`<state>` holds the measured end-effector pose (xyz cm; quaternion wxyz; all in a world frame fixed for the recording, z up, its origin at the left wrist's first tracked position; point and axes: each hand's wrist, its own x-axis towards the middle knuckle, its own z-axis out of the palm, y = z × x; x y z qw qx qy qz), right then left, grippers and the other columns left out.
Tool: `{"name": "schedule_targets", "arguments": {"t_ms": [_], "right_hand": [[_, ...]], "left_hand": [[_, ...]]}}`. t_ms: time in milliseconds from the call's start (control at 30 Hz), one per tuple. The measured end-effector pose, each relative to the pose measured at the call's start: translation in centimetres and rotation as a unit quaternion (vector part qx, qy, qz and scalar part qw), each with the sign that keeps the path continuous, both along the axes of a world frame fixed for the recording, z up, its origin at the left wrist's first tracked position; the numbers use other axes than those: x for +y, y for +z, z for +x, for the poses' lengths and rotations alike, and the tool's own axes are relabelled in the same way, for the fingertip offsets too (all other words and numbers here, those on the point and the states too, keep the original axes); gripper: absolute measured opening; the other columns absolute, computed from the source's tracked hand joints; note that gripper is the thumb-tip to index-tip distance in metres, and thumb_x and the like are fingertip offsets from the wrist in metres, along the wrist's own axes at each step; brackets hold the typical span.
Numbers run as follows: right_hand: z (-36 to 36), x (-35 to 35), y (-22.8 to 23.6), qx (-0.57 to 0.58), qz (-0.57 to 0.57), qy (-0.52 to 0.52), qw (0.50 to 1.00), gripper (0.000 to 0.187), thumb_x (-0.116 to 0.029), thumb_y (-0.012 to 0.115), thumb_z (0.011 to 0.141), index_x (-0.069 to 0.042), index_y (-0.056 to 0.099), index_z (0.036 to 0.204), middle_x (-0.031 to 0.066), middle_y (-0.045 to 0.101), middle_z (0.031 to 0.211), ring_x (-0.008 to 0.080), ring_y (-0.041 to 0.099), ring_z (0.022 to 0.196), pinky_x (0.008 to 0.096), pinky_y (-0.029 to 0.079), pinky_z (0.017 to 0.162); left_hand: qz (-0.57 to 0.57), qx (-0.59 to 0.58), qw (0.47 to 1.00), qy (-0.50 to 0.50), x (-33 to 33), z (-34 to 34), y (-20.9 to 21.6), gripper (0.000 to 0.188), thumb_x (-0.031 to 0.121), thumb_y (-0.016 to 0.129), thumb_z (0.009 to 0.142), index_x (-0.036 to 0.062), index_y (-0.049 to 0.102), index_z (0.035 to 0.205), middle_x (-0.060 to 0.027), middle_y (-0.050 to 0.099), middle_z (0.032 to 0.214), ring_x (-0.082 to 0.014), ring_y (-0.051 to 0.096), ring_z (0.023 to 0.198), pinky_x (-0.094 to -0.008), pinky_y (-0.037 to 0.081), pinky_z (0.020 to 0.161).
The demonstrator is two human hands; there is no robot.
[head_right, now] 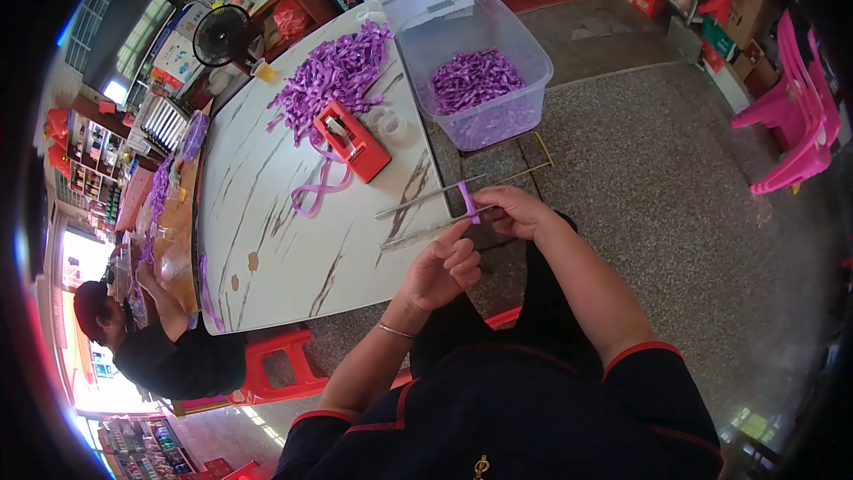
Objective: Assembling decorative bows from purple paper strips using a tape dispenser.
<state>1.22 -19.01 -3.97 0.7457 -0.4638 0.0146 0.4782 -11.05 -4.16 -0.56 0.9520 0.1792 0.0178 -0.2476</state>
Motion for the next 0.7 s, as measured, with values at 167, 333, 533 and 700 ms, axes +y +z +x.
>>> {"name": "schedule_targets", "arguments": {"t_ms": [167,333,533,700], "right_hand": [[0.7,-1.1,1.7,0.019,-0.028,0.004,0.999,0.031,-0.039,0.055,0.083,-0.010,0.065,0.084,-0.0113,0.040,0.060,0.0007,0.029,0.047,0.0162,0.019,0.041],[0.2,-1.2,2.3,-0.075,-0.072,0.020,0.994,0.032,-0.040,0.058,0.081,-0.010,0.066,0.087,-0.0110,0.040,0.059,0.0014,0.029,0.048,0.0169,0.019,0.043],[0.2,-0.9,0.9,-0.074,-0.112,0.002,0.991,0.024,-0.030,0.064,0.079,-0.009,0.065,0.090,-0.0111,0.037,0.056,0.0000,0.027,0.046,0.0166,0.019,0.043],[0.4,-0.4,-1.9,0.115,0.002,0.003,0.993,0.016,-0.023,0.061,0.081,-0.008,0.062,0.088,-0.0086,0.040,0.057,0.0006,0.027,0.042,0.0162,0.016,0.038]], "left_hand": [[-0.011,0.008,1.000,0.005,-0.1,-0.1,0.3,0.038,0.012,0.046,0.081,0.0139,0.042,0.119,0.0023,0.031,0.063,-0.0110,0.034,0.060,-0.0246,0.032,0.058],[-0.020,0.011,1.000,0.008,-0.1,-0.1,0.1,0.040,0.010,0.044,0.080,0.0117,0.046,0.120,0.0027,0.030,0.062,-0.0103,0.033,0.059,-0.0244,0.032,0.058],[-0.026,0.012,1.000,0.007,-0.1,-0.1,-0.1,0.039,0.010,0.045,0.081,0.0117,0.046,0.120,0.0027,0.030,0.061,-0.0101,0.032,0.059,-0.0236,0.032,0.058],[-0.038,0.001,0.999,-0.006,0.0,0.0,-0.4,0.036,0.012,0.045,0.084,0.0167,0.040,0.119,0.0025,0.031,0.065,-0.0108,0.035,0.061,-0.0233,0.032,0.058]]}}
